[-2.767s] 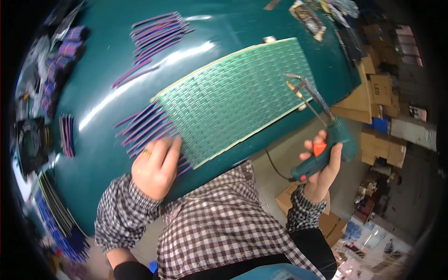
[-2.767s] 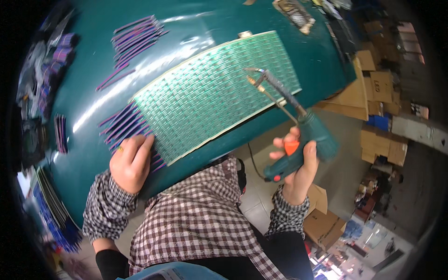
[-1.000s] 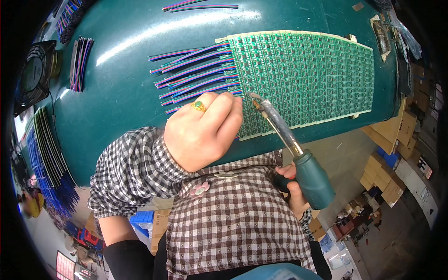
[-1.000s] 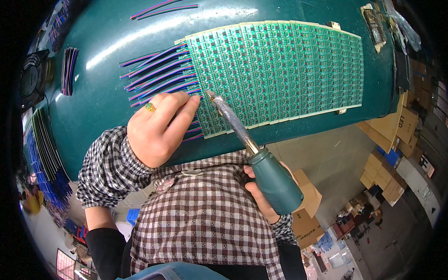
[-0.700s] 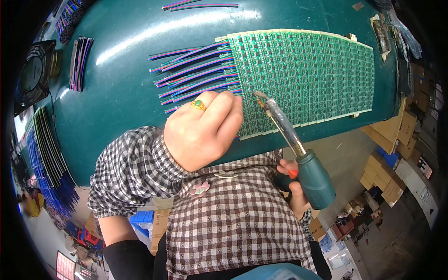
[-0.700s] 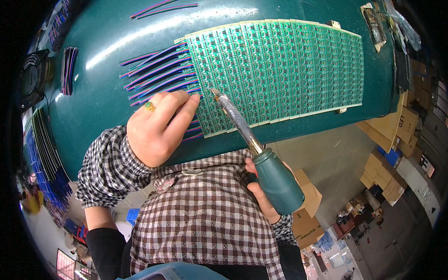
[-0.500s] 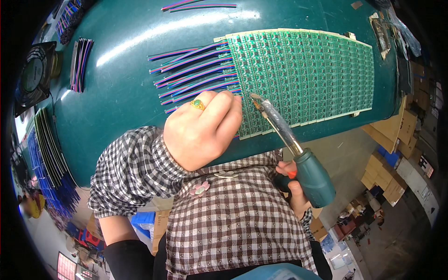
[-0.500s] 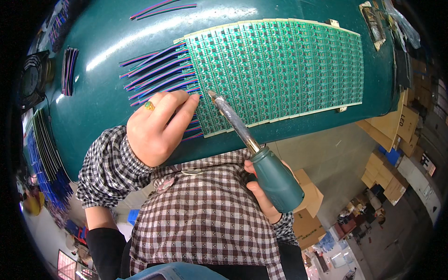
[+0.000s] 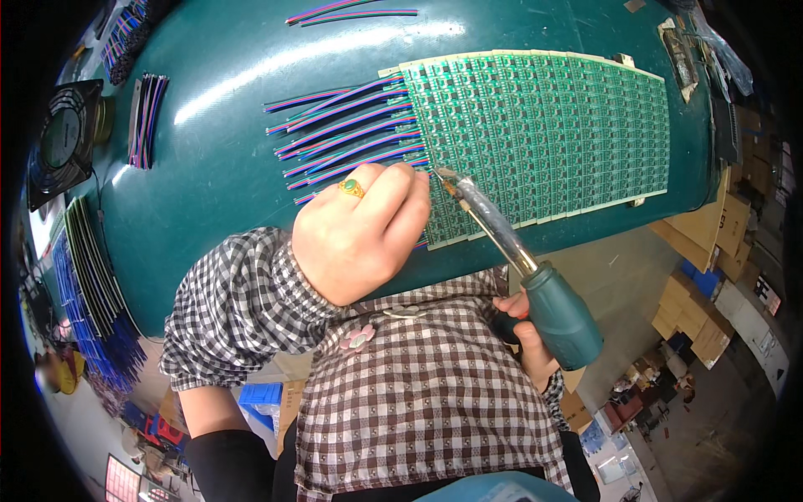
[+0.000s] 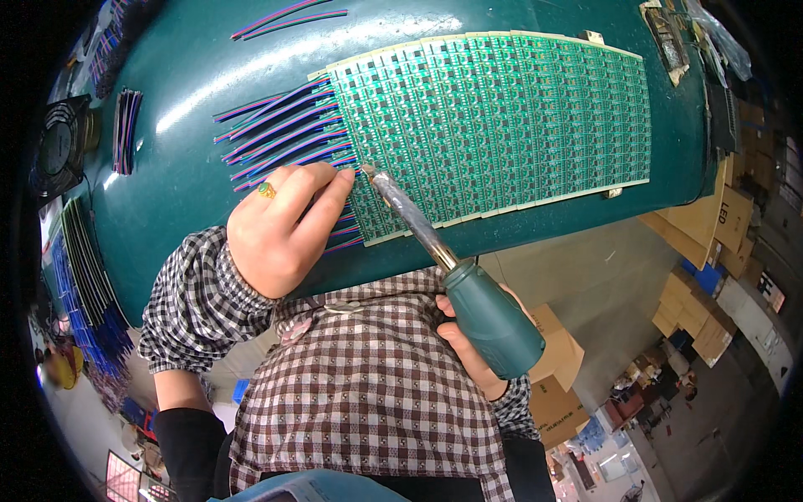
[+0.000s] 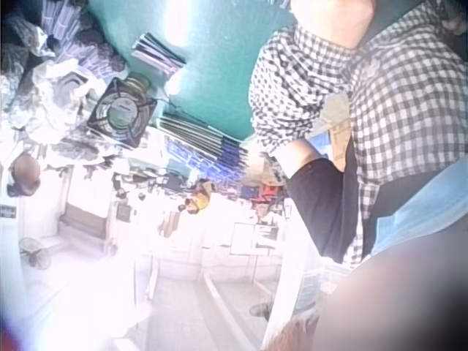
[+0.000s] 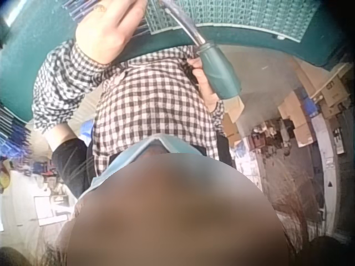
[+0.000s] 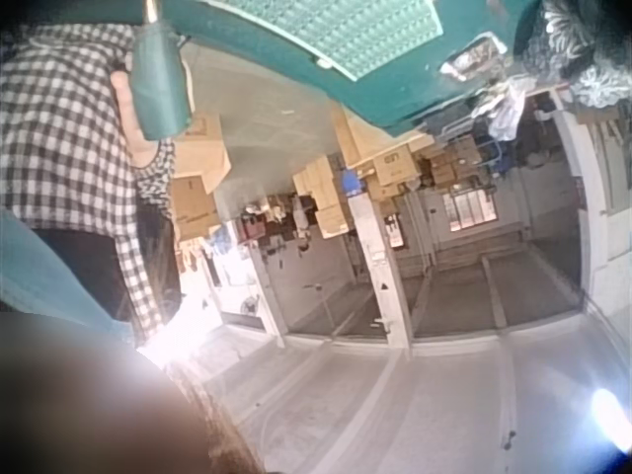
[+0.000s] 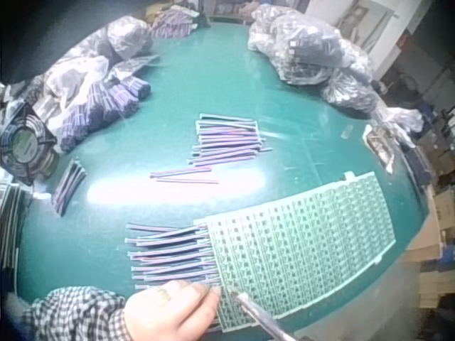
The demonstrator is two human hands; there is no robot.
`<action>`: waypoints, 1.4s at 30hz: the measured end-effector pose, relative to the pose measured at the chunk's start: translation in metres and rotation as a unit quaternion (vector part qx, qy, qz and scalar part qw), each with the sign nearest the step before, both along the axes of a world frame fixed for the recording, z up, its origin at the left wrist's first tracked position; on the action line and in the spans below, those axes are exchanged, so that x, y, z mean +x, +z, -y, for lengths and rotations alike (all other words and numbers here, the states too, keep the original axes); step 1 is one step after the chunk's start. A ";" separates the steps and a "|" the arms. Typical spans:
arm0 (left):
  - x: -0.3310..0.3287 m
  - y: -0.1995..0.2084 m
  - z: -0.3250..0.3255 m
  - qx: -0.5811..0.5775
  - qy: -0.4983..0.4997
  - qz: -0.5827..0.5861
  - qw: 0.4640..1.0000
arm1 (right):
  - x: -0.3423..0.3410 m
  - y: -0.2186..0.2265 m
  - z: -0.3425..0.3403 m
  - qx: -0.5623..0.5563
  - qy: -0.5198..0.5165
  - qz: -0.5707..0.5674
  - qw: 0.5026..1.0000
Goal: The person solders wire bundles to a circuit board panel with a soldering iron.
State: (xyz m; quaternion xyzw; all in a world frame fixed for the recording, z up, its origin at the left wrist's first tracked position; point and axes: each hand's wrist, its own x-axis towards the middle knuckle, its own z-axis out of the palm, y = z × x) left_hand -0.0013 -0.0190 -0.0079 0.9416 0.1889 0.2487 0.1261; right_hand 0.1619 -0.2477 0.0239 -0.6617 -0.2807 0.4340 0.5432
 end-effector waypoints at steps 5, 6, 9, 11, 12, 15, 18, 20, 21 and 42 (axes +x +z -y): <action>0.001 -0.001 0.000 0.000 0.001 0.002 1.000 | -0.001 -0.001 0.001 0.005 -0.008 0.001 1.000; 0.001 -0.001 0.000 0.000 0.001 0.001 1.000 | -0.002 -0.001 0.001 0.005 -0.008 0.001 1.000; 0.000 -0.001 0.000 0.001 0.001 -0.001 1.000 | -0.001 -0.001 0.000 0.008 -0.014 -0.007 1.000; 0.000 -0.001 0.000 0.001 0.000 0.001 1.000 | 0.001 0.000 0.000 -0.009 0.012 0.012 1.000; 0.000 -0.001 0.001 -0.001 0.001 -0.002 1.000 | 0.001 0.000 0.001 -0.009 0.012 0.012 1.000; 0.000 -0.001 0.001 -0.001 0.003 -0.006 1.000 | -0.002 0.000 0.001 -0.016 -0.013 -0.002 1.000; 0.001 -0.002 0.001 0.003 0.002 -0.004 1.000 | -0.003 0.001 -0.001 -0.008 -0.022 -0.008 1.000; 0.001 -0.002 0.001 0.005 0.002 -0.001 1.000 | -0.002 0.002 -0.002 -0.018 -0.016 0.001 1.000; 0.001 -0.002 0.001 0.004 0.003 -0.004 1.000 | -0.002 0.002 -0.002 -0.018 -0.017 0.001 1.000; 0.001 -0.002 0.002 0.000 0.002 -0.004 1.000 | 0.002 -0.002 0.007 -0.048 0.030 0.051 0.997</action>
